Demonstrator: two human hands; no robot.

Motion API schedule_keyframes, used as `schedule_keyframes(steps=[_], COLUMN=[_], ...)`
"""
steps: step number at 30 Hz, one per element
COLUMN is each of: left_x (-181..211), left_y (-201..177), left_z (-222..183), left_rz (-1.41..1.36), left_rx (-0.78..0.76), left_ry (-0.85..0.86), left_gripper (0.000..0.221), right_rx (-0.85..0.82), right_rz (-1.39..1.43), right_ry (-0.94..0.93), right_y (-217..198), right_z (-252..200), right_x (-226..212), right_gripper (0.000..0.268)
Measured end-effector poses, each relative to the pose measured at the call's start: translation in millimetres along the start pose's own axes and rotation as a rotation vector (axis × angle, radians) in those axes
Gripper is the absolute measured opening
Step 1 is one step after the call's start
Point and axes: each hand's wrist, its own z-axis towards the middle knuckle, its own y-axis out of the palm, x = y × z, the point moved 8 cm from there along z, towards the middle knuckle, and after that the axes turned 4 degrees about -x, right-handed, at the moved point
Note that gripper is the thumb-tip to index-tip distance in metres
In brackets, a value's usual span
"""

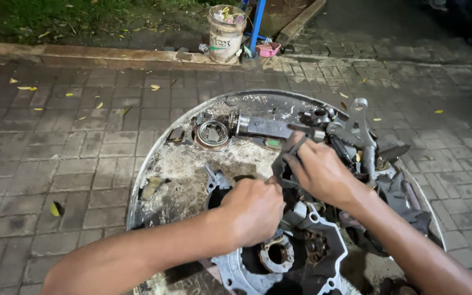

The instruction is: Cleaning an engine casing by scraping off residue and dirt with a small tool.

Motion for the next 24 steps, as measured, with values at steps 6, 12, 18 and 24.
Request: schedule_keyframes(steps=[6, 12, 18, 24], left_x=[-5.2, -11.3, -7.5, -3.2], left_y=[1.3, -0.8, 4.9, 11.5], left_z=[2.4, 3.3, 10.5, 11.5], left_rz=[0.022, 0.041, 0.137, 0.09], left_rx=[-0.006, 0.028, 0.069, 0.043], left_ry=[0.02, 0.004, 0.004, 0.015], left_gripper=[0.031, 0.04, 0.056, 0.028], right_rx=[0.062, 0.068, 0.046, 0.021], right_rz=[0.064, 0.011, -0.009, 0.089], right_ry=[0.123, 0.113, 0.056, 0.116], right_y=[-20.3, -17.5, -1.8, -6.4], right_z=[6.9, 16.6, 14.2, 3.2], right_x=[5.6, 20.6, 15.2, 17.2], right_gripper=[0.01, 0.011, 0.016, 0.011])
